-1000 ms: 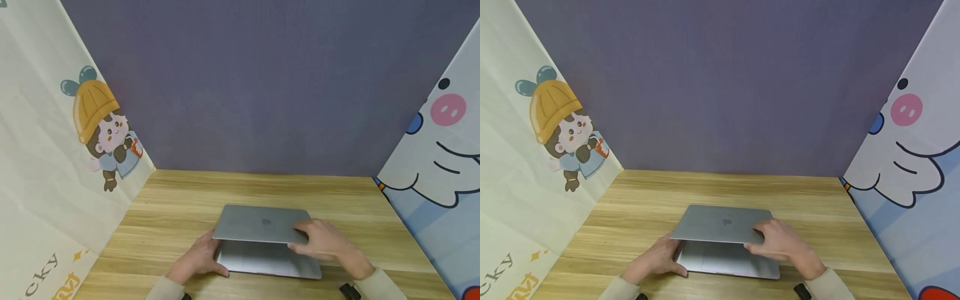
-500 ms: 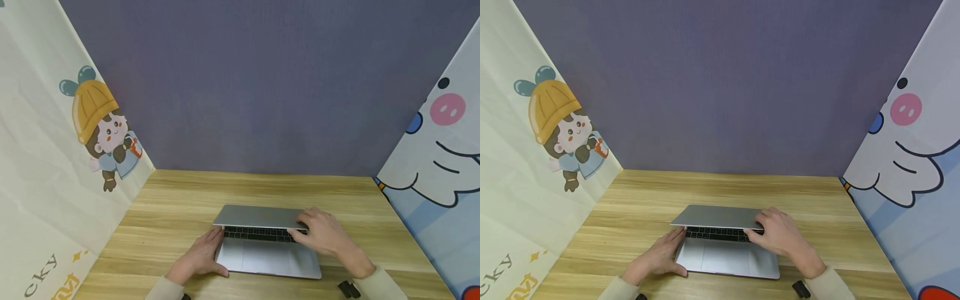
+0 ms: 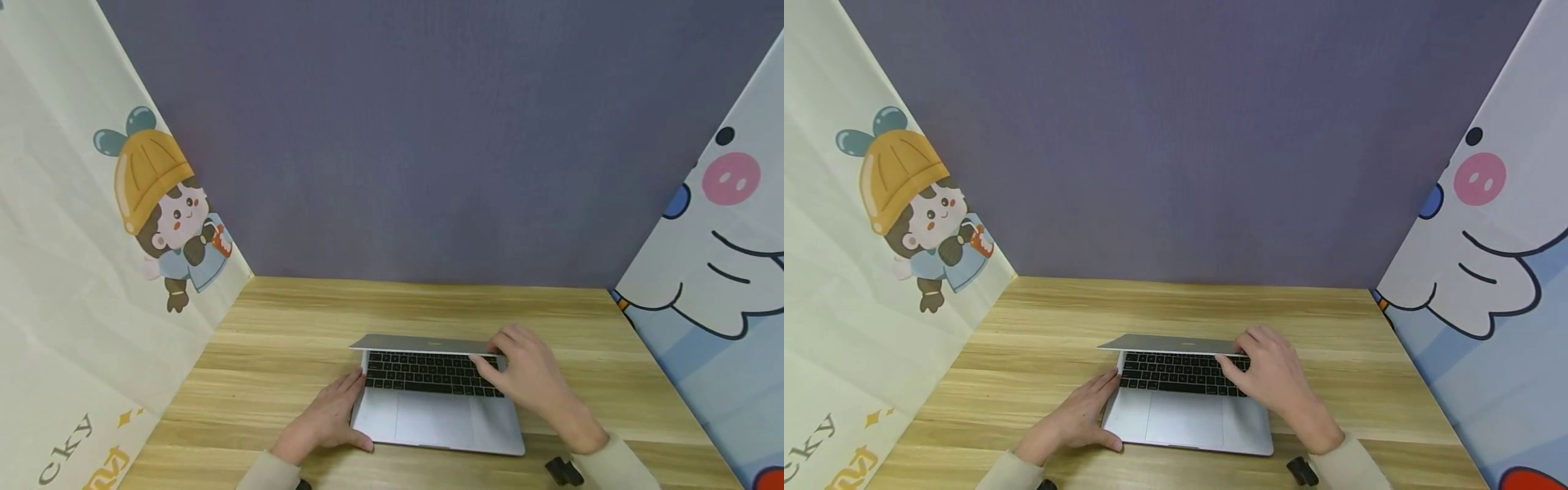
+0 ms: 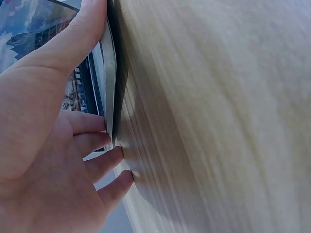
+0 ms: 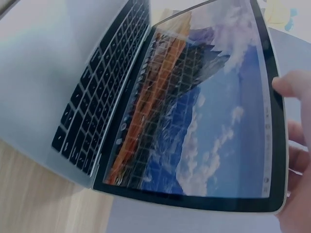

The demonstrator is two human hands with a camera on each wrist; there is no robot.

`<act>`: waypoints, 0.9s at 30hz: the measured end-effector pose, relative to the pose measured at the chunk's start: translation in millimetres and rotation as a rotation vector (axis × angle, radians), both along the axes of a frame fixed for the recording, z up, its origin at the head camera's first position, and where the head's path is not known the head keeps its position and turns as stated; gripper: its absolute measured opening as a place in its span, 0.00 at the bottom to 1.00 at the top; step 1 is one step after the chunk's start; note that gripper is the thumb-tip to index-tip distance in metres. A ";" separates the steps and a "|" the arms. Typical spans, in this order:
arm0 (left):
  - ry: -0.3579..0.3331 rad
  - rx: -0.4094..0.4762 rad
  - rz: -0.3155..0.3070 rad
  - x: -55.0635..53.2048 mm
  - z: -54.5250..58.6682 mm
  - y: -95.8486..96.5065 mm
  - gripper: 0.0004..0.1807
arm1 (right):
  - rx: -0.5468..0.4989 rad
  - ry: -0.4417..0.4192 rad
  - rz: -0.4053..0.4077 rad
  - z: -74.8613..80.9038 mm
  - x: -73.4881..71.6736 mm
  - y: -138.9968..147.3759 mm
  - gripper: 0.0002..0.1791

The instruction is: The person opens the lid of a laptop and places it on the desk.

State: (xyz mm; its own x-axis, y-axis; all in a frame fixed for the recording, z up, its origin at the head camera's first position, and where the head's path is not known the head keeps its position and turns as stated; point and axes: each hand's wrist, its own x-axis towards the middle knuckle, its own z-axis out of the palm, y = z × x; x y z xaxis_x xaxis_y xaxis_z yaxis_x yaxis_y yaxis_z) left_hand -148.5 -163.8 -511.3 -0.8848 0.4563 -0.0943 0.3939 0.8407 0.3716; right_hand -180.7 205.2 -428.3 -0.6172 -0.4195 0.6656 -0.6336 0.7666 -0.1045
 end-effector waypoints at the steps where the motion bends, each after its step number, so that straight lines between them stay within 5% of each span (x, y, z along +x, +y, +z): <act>1: -0.001 -0.001 0.001 0.2 0.2 0.3 0.73 | -0.012 0.017 0.003 0.4 -1.2 -0.4 0.14; 11: -0.026 0.010 0.006 2.4 2.3 1.7 0.73 | -0.114 0.197 0.008 8.9 -8.3 -11.3 0.11; 19: -0.008 -0.040 -0.009 -1.8 5.1 5.9 0.73 | -0.132 0.196 -0.071 13.3 -10.2 -15.1 0.12; 27: -0.002 -0.066 -0.007 -1.4 4.0 4.4 0.73 | -0.111 0.249 -0.059 13.3 -15.5 -17.3 0.16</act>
